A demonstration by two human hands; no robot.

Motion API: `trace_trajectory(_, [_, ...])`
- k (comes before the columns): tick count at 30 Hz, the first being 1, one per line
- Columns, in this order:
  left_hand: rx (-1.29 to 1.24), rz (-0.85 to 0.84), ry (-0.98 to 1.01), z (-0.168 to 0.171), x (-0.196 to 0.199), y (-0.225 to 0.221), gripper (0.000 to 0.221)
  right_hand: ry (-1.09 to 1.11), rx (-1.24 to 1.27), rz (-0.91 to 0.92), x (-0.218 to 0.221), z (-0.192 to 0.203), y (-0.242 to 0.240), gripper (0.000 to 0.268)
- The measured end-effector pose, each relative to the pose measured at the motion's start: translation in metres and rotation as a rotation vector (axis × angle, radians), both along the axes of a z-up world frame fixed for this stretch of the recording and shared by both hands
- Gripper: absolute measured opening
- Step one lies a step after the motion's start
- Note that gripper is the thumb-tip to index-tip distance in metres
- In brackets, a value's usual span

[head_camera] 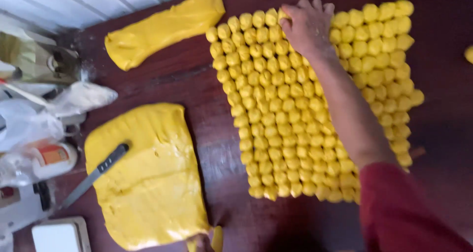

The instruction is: Shaping yellow dough into small uniform balls and arranging them on a production table.

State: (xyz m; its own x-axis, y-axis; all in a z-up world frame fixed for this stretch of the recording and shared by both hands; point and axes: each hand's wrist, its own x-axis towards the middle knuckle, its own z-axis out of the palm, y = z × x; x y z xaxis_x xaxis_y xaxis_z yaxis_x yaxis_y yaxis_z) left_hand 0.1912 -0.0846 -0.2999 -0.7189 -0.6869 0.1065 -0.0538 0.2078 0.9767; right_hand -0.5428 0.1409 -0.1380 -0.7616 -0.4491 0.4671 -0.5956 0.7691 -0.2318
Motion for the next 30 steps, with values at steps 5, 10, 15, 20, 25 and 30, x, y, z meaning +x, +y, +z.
trace_trajectory(5, [0.539, 0.157, -0.203, 0.131, -0.081, 0.021, 0.019, 0.058, -0.266, -0.050, 0.105, 0.037, 0.013, 0.025])
trace_trajectory(10, [0.807, -0.106, 0.064, 0.245, -0.180, 0.071, 0.047, -0.916, -0.660, 0.433, 0.371, 0.101, 0.011, 0.044])
trace_trajectory(15, [0.248, -0.555, 0.135, 0.244, -0.178, 0.081, 0.070, -0.648, -0.536, 0.551, 0.486, 0.115, -0.004, 0.049])
trace_trajectory(20, [0.386, -0.801, 0.048, 0.244, -0.146, 0.080, 0.063, -0.602, -0.372, 0.433, 0.502, 0.145, 0.018, 0.036])
trace_trajectory(25, [0.165, -0.781, 0.024, 0.245, -0.119, 0.076, 0.036, -0.423, -0.234, 0.598, 0.536, 0.166, -0.001, 0.032])
trace_trajectory(30, [0.124, -0.914, 0.108, 0.259, -0.123, 0.085, 0.030, -0.399, -0.335, 0.444, 0.542, 0.113, 0.019, 0.022])
